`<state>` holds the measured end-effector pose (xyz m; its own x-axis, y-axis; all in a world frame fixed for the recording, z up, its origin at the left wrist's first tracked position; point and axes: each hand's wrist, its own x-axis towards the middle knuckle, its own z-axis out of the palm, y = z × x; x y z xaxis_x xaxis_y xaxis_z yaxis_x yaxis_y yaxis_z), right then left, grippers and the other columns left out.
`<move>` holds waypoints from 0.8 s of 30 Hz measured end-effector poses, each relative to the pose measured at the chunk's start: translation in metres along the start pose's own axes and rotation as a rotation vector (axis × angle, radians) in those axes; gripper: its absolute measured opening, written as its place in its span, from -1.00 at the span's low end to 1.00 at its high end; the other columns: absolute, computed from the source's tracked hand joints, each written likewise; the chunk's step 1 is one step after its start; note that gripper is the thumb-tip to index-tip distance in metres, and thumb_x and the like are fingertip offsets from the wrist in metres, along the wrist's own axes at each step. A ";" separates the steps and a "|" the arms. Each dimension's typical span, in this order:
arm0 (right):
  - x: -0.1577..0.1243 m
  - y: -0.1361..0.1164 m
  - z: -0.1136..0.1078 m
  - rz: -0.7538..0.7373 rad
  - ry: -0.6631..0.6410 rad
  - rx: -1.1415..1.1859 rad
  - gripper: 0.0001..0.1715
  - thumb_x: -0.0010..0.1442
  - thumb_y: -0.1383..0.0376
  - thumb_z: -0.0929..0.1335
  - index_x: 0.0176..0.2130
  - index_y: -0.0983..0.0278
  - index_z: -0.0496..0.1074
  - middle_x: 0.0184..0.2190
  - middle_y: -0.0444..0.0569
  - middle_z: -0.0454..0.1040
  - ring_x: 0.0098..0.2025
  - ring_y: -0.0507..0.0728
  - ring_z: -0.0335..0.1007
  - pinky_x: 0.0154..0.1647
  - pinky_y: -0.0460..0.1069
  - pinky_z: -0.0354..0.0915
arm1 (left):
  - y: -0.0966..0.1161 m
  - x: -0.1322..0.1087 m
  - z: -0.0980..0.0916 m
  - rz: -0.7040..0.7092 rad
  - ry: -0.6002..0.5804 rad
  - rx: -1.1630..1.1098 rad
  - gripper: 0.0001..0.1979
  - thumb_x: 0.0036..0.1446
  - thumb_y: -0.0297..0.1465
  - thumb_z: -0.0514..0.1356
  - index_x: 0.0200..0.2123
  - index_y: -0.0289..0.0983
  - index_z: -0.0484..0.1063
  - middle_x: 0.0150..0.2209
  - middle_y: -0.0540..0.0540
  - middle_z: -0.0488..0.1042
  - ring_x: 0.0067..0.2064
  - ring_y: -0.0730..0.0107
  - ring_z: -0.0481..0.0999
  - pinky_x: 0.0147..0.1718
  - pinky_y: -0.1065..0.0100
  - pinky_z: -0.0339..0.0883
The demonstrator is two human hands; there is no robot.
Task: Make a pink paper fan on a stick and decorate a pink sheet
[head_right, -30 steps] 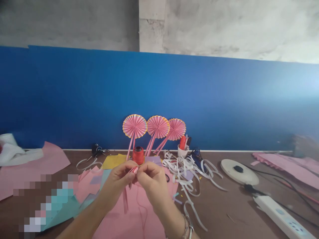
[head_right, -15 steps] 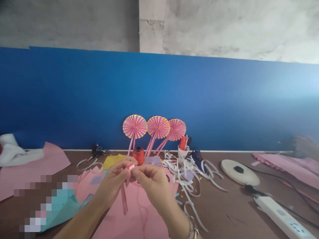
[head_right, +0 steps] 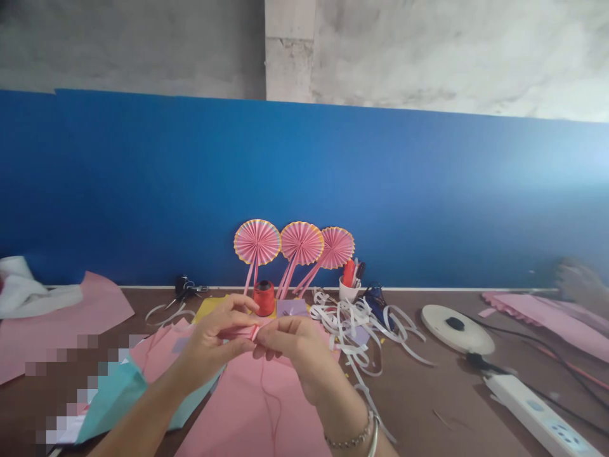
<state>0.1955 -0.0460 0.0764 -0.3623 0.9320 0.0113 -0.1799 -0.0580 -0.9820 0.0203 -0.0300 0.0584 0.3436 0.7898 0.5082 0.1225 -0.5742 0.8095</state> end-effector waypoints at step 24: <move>0.008 0.006 -0.002 0.050 0.041 0.033 -0.90 -0.15 0.36 0.36 -0.64 0.30 0.43 -0.70 -0.13 0.39 -0.58 -0.03 0.18 -0.48 -0.08 0.07 | 0.003 0.000 -0.001 -0.031 -0.046 0.080 -0.81 0.03 -0.27 0.27 -0.24 -0.12 0.55 -0.10 -0.12 0.30 -0.05 0.23 0.37 -0.12 0.28 0.33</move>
<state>0.1933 -0.0377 0.0699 -0.3344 0.9413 -0.0462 -0.1928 -0.1163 -0.9743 0.0193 -0.0311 0.0609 0.3807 0.7976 0.4678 0.2073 -0.5667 0.7974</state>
